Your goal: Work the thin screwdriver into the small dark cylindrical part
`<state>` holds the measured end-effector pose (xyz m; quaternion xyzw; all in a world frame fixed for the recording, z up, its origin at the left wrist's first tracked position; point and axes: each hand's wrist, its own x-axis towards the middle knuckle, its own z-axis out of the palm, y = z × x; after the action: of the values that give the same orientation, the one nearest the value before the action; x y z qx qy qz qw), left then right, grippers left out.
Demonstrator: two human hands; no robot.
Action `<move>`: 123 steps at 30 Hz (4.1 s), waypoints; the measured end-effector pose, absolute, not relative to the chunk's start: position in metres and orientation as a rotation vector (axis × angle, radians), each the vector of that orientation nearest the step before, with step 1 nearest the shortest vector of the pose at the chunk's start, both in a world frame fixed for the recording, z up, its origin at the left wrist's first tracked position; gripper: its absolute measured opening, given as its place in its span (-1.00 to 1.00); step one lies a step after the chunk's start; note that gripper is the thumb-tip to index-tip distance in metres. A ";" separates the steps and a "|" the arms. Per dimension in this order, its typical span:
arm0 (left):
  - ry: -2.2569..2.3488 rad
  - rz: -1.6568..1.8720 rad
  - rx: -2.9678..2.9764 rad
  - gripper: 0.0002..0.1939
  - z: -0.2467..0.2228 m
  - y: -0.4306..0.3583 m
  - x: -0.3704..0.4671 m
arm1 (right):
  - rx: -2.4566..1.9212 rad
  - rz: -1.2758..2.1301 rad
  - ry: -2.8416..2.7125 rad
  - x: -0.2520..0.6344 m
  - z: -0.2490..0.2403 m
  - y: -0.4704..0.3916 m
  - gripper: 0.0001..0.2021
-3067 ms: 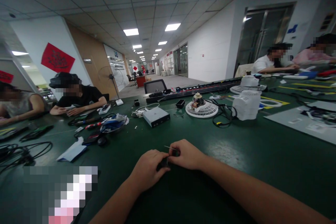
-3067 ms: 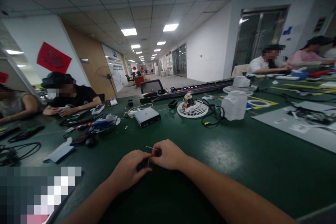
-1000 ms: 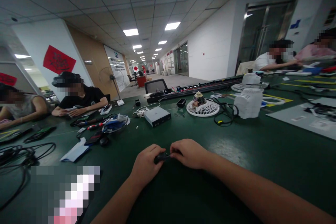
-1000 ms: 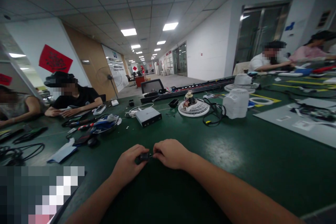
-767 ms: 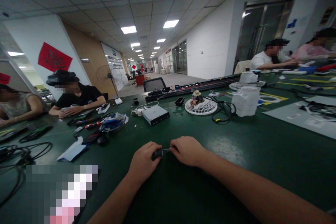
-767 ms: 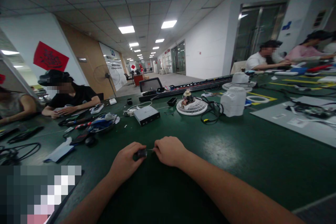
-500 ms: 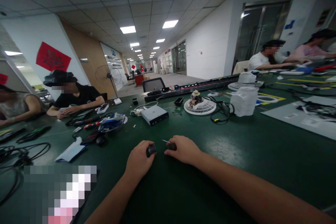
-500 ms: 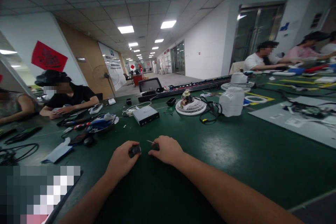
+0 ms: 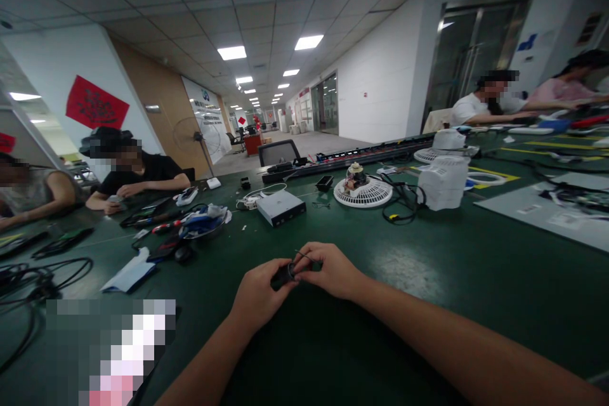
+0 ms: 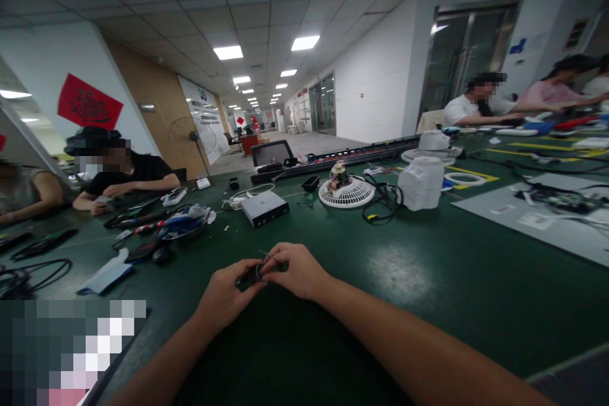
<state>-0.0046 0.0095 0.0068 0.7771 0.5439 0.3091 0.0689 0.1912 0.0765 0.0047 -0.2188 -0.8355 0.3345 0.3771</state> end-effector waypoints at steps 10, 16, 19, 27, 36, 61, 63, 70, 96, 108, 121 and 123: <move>1.701 1.135 2.351 -0.68 0.002 0.010 -0.007 | -0.528 0.768 -2.276 0.196 0.009 0.074 -0.76; 1.747 1.145 2.252 -0.67 -0.001 0.013 -0.013 | -0.608 0.534 -2.598 0.203 0.018 0.069 -0.48; 1.738 1.118 2.260 -0.67 -0.003 0.014 -0.015 | -0.671 0.438 -2.633 0.202 0.021 0.065 -0.47; 1.715 1.143 2.315 -0.70 -0.001 0.013 -0.015 | -0.654 1.242 -2.495 0.198 0.009 0.073 -0.46; 1.791 1.128 2.320 -0.78 0.005 0.014 -0.008 | -0.803 0.694 -2.393 0.202 0.017 0.071 -0.74; 1.727 0.868 2.453 -0.74 0.004 0.012 -0.008 | -0.664 -0.041 -2.646 0.207 0.022 0.075 -0.82; 1.722 0.879 2.452 -0.74 0.006 0.011 -0.008 | -0.585 -0.137 -2.615 0.208 0.022 0.076 -0.81; 1.770 0.911 2.393 -0.76 0.006 0.011 -0.007 | -0.475 -0.051 -2.579 0.209 0.018 0.079 -0.79; 1.723 0.900 2.506 -0.74 0.005 0.011 -0.006 | -0.810 0.097 -2.655 0.205 0.027 0.068 -0.80; 1.924 0.902 2.287 -0.75 0.004 0.016 -0.008 | -1.009 0.702 -2.717 0.209 0.028 0.076 -0.62; 1.802 0.895 2.318 -0.76 0.006 0.013 -0.006 | -0.919 0.753 -2.369 0.204 0.019 0.077 -0.79; 1.757 0.895 2.381 -0.75 0.006 0.012 -0.005 | -0.840 0.729 -2.346 0.203 0.019 0.076 -0.83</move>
<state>-0.0049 0.0120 0.0057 0.7699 0.5682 0.2895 0.0248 0.2025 0.0762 0.0192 -0.3117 -0.8702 0.2705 0.2693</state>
